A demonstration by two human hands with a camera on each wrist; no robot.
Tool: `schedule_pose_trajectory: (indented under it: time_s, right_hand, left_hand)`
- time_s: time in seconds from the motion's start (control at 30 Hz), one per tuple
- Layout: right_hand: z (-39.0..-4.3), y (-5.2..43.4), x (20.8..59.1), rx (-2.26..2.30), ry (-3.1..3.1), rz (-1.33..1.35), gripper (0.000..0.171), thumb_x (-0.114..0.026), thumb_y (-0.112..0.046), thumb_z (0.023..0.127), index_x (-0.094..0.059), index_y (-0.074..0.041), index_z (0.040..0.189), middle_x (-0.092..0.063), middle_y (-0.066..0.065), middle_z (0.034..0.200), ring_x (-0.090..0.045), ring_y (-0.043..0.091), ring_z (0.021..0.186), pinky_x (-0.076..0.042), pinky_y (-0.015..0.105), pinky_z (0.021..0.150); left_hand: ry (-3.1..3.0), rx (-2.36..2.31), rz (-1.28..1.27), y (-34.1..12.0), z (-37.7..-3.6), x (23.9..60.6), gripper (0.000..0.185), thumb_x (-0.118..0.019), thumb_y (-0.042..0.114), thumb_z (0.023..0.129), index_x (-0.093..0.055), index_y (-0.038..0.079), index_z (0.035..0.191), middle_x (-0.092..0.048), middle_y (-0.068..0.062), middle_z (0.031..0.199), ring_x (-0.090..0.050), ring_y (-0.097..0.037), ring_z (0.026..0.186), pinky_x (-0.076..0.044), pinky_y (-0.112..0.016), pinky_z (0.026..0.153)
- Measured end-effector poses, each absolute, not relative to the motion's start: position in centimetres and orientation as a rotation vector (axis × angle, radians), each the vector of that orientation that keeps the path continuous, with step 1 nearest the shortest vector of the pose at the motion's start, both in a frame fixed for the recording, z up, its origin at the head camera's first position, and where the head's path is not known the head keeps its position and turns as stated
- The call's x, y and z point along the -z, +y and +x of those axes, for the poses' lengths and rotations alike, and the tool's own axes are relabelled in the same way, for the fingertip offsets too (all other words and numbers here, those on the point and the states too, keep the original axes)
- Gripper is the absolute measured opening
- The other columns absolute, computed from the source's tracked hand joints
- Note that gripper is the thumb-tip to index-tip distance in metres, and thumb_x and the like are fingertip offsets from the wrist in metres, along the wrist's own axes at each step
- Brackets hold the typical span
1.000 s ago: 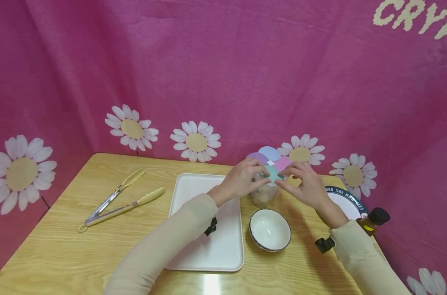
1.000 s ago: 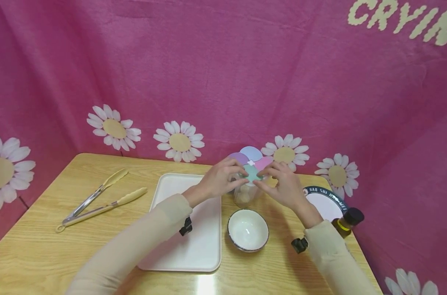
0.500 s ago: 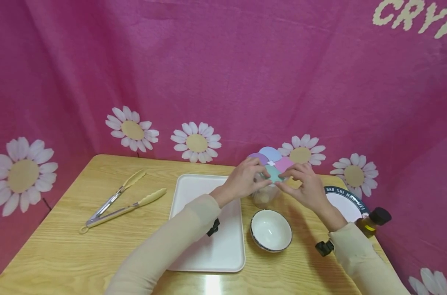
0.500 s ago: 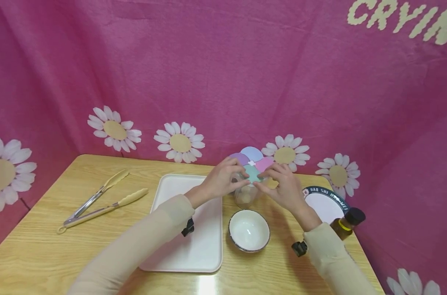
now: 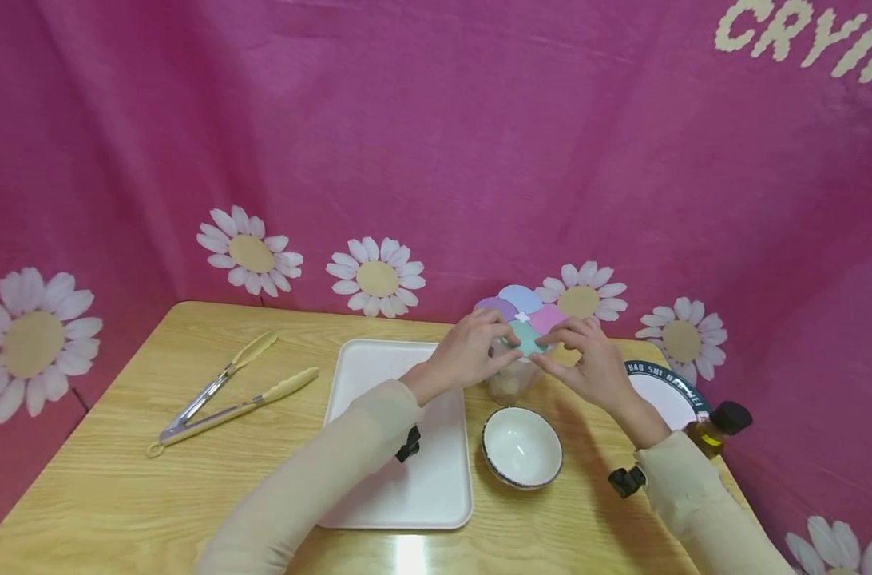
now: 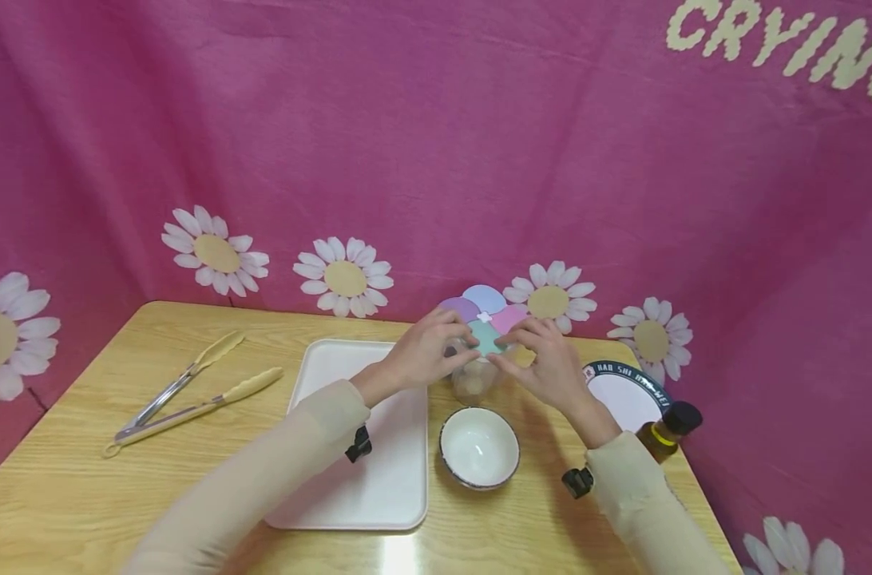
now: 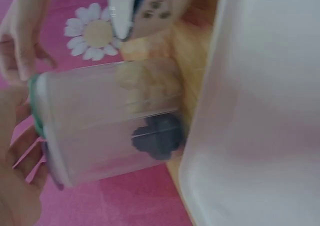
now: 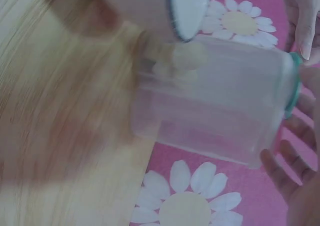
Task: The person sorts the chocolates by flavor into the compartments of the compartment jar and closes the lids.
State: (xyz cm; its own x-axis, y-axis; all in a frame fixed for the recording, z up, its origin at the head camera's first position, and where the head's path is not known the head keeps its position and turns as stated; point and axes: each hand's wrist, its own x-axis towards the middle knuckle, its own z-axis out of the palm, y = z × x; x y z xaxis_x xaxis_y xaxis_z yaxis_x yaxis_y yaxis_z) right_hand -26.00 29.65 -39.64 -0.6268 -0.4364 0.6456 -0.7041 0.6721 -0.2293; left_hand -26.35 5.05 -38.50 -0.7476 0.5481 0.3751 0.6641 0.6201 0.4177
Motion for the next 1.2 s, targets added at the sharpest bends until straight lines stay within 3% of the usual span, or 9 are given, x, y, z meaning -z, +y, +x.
schedule_pose_trajectory:
  time_s: [0.3,0.5,0.67,0.8,0.93,1.03,1.2]
  right_hand:
    - [-22.4,27.2,38.5,-0.645,-2.429,0.690,0.040,-0.083,-0.027,0.086,-0.076,-0.010,0.122,-0.074,0.010,0.119,-0.068,0.029,0.099,-0.049,0.036,0.066]
    - [-19.5,24.0,37.3,-0.588,-2.426,0.675,0.053,-0.083,-0.036,0.085,-0.072,-0.009,0.130,-0.072,0.013,0.123,-0.067,0.035,0.113,-0.053,0.053,0.088]
    - [-17.2,21.6,36.8,-0.517,-2.426,0.713,0.068,-0.081,-0.049,0.083,-0.067,-0.011,0.138,-0.069,0.013,0.131,-0.066,0.035,0.118,-0.054,0.055,0.093]
    - [-15.8,20.1,37.4,-0.356,-2.454,0.777,0.087,-0.072,-0.069,0.083,-0.057,-0.014,0.149,-0.062,0.017,0.147,-0.061,0.040,0.129,-0.052,0.061,0.101]
    - [-14.9,19.2,38.4,-0.191,-2.503,0.816,0.104,-0.058,-0.086,0.082,-0.047,-0.016,0.158,-0.045,0.017,0.164,-0.048,0.045,0.144,-0.041,0.069,0.113]
    - [-14.5,18.9,39.3,-0.119,-2.508,0.827,0.114,-0.052,-0.093,0.079,-0.040,-0.018,0.163,-0.035,0.018,0.169,-0.039,0.046,0.151,-0.033,0.074,0.117]
    - [-13.7,18.9,40.5,-0.079,-2.519,0.798,0.122,-0.047,-0.099,0.074,-0.036,-0.018,0.165,-0.032,0.020,0.171,-0.031,0.046,0.158,-0.026,0.077,0.119]
  left_hand:
    - [-2.557,0.845,-0.961,1.3,-23.5,37.3,0.037,-0.074,0.039,0.098,-0.075,0.014,0.126,-0.070,-0.006,0.119,-0.060,-0.022,0.108,-0.054,-0.038,0.093]
    - [-2.557,0.810,-0.788,-3.1,-20.4,37.5,0.048,-0.078,0.043,0.094,-0.071,0.017,0.134,-0.072,-0.003,0.130,-0.064,-0.024,0.124,-0.054,-0.047,0.105]
    - [-2.601,0.726,-0.679,-6.7,-17.6,38.2,0.068,-0.079,0.052,0.089,-0.064,0.013,0.143,-0.067,-0.007,0.143,-0.060,-0.029,0.137,-0.049,-0.053,0.113]
    - [-2.659,0.597,-0.660,-8.8,-15.4,39.2,0.092,-0.076,0.061,0.087,-0.049,0.007,0.156,-0.054,-0.013,0.159,-0.050,-0.037,0.149,-0.042,-0.058,0.120]
    - [-2.695,0.359,-0.673,-9.8,-13.6,40.5,0.111,-0.069,0.076,0.084,-0.036,0.005,0.163,-0.038,-0.018,0.169,-0.036,-0.041,0.158,-0.034,-0.061,0.125]
    - [-2.656,0.190,-0.670,-10.1,-12.8,41.4,0.120,-0.064,0.086,0.078,-0.033,0.009,0.165,-0.032,-0.019,0.172,-0.031,-0.041,0.160,-0.031,-0.064,0.125]
    - [-2.542,0.053,-0.672,-10.1,-12.1,42.5,0.125,-0.058,0.094,0.072,-0.037,0.014,0.165,-0.032,-0.018,0.172,-0.032,-0.040,0.160,-0.032,-0.068,0.122]
